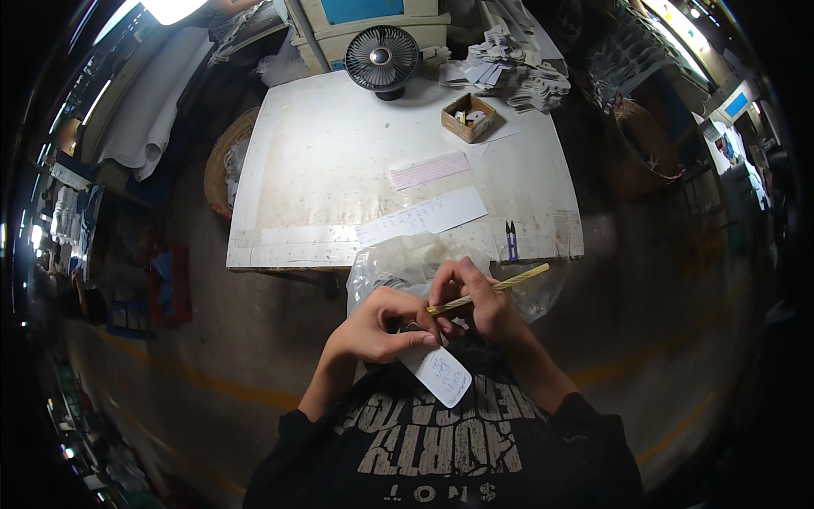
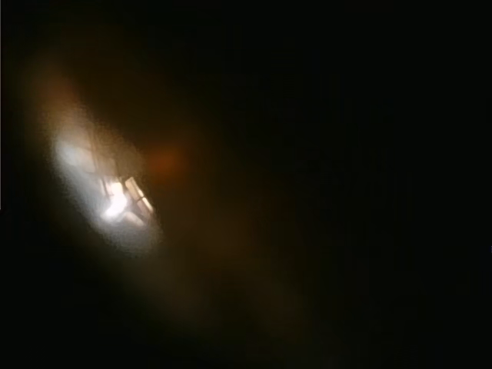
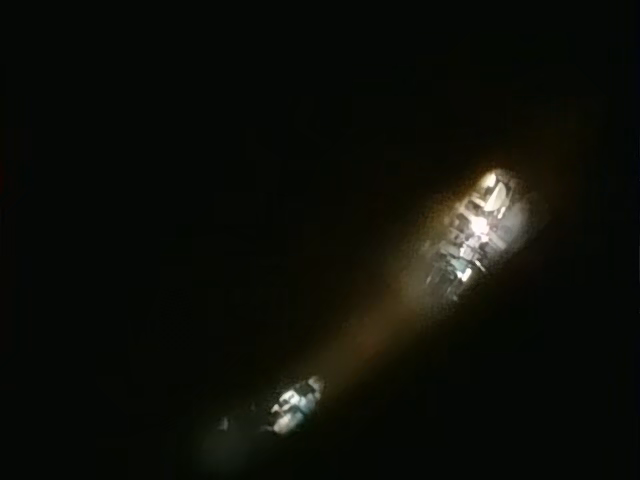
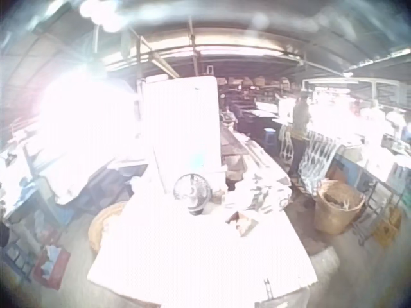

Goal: The person writes on a document at a table, then walks to another workstation. They unpack a plastic bag containing small white parts, write on a label, and place the parts into the bag. The person then ties the bag closed and hands the document to a coworker.

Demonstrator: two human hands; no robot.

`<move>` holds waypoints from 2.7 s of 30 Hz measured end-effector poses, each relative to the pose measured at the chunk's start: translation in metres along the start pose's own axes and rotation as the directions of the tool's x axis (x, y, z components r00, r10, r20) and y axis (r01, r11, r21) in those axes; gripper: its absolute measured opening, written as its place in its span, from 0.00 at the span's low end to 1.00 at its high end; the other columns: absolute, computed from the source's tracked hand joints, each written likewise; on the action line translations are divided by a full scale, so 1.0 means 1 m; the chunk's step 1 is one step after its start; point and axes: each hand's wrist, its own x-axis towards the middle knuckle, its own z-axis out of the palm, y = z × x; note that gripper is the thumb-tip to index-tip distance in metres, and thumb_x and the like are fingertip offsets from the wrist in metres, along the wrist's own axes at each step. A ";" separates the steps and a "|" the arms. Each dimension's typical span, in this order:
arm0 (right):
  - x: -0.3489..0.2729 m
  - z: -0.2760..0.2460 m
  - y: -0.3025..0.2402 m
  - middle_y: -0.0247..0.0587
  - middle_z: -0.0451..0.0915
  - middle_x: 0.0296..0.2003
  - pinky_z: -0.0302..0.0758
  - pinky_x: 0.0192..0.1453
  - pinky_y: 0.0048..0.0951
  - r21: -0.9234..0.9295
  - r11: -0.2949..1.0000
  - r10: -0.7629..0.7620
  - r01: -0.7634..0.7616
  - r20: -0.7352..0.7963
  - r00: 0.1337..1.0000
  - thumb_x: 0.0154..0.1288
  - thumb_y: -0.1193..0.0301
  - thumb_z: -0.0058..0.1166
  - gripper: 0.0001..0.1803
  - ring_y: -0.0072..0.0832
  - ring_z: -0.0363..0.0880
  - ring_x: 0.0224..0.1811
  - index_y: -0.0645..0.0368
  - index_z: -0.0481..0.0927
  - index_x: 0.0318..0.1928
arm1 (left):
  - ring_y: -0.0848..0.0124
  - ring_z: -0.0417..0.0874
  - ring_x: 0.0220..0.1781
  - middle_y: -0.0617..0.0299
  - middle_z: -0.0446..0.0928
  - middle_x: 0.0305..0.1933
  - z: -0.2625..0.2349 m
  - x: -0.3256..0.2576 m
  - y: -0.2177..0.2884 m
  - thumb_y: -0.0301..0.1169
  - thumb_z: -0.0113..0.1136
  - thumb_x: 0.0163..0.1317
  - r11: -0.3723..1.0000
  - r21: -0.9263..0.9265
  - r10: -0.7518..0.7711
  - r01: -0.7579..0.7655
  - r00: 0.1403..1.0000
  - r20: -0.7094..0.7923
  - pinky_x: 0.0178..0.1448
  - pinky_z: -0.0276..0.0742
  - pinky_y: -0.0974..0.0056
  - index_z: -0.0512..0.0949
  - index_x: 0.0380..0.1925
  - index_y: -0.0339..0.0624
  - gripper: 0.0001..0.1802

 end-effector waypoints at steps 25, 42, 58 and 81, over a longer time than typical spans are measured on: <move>0.010 -0.093 0.068 0.40 0.87 0.44 0.79 0.51 0.26 -0.347 0.929 0.093 -0.129 -0.118 0.989 0.79 0.67 0.55 0.17 0.24 0.83 0.44 0.62 0.81 0.61 | 0.57 0.89 0.32 0.56 0.88 0.37 0.005 -0.036 -0.007 0.41 0.63 0.69 0.648 0.494 -0.256 0.580 0.776 -0.577 0.40 0.81 0.58 0.84 0.44 0.45 0.13; 0.023 -0.165 0.106 0.31 0.85 0.32 0.75 0.38 0.21 -0.276 0.944 -0.073 -0.181 -0.711 0.700 0.80 0.65 0.57 0.11 0.15 0.77 0.30 0.61 0.84 0.46 | 0.77 0.69 0.24 0.54 0.75 0.48 -0.011 -0.037 -0.042 0.32 0.49 0.79 0.935 -0.356 -0.252 -0.004 0.698 -0.671 0.33 0.72 0.67 0.65 0.67 0.44 0.20; -0.044 -0.026 0.083 0.59 0.84 0.38 0.81 0.44 0.40 -0.741 0.664 -0.328 -0.100 -0.408 0.852 0.76 0.74 0.57 0.12 0.57 0.85 0.39 0.66 0.80 0.54 | 0.61 0.74 0.60 0.51 0.71 0.56 0.015 0.032 -0.094 0.34 0.50 0.81 0.987 0.151 0.052 0.056 0.777 -0.627 0.67 0.70 0.57 0.64 0.61 0.37 0.17; 0.035 -0.337 0.104 0.65 0.77 0.60 0.78 0.65 0.44 -0.825 0.287 -0.375 -0.488 -0.565 0.735 0.75 0.66 0.59 0.28 0.49 0.81 0.61 0.59 0.74 0.71 | 0.33 0.34 0.88 0.39 0.51 0.85 -0.005 0.059 -0.093 0.26 0.62 0.55 0.183 0.633 -0.255 0.752 0.658 -0.708 0.80 0.30 0.17 0.88 0.43 0.49 0.15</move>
